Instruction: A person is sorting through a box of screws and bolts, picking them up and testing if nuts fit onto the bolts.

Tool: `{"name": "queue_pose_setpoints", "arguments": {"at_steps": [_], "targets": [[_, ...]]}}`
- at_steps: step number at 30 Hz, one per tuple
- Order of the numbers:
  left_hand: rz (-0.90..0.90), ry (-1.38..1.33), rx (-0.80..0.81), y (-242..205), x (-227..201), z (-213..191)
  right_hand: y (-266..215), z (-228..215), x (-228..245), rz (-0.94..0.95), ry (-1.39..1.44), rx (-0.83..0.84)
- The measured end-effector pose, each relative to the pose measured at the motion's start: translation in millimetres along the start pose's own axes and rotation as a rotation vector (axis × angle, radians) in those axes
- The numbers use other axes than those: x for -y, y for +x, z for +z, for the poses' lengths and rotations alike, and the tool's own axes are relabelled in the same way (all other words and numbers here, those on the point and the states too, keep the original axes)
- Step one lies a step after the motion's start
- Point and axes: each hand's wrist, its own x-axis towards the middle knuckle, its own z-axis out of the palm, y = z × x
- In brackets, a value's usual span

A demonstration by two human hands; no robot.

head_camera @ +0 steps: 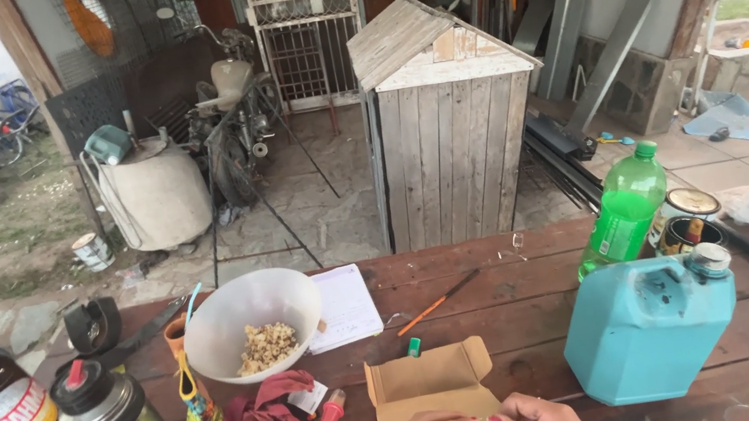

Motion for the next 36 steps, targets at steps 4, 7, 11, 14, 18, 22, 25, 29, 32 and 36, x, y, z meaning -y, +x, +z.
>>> {"name": "queue_pose_setpoints", "arguments": {"at_steps": [4,7,11,14,18,22,25,29,32,36], "targets": [[-0.039,0.059,0.047,6,-2,-6,-3,0,16,0.024,-0.186,-0.030],[0.018,0.046,0.005,4,7,4,-8,-2,25,0.160,-0.165,-0.124],[0.027,-0.009,0.019,5,-1,4,-9,0,28,0.207,-0.240,-0.164],[0.093,-0.041,0.068,4,-2,2,-13,11,36,0.357,-0.222,-0.092],[0.093,-0.051,-0.011,4,-9,0,-10,10,2,0.106,-0.134,-0.077],[-0.003,-0.141,-0.059,-6,5,1,-20,19,33,0.029,-0.194,-0.021],[-0.085,-0.151,-0.041,-5,-4,-3,-14,13,6,-0.179,-0.107,-0.019],[-0.073,-0.144,-0.005,1,-16,-11,-29,20,45,-0.054,-0.043,0.021],[0.048,-0.128,0.047,5,-25,-12,-38,22,60,0.032,-0.240,-0.062],[0.060,-0.144,0.043,4,-25,-12,-37,16,51,0.024,-0.206,-0.023]]}}
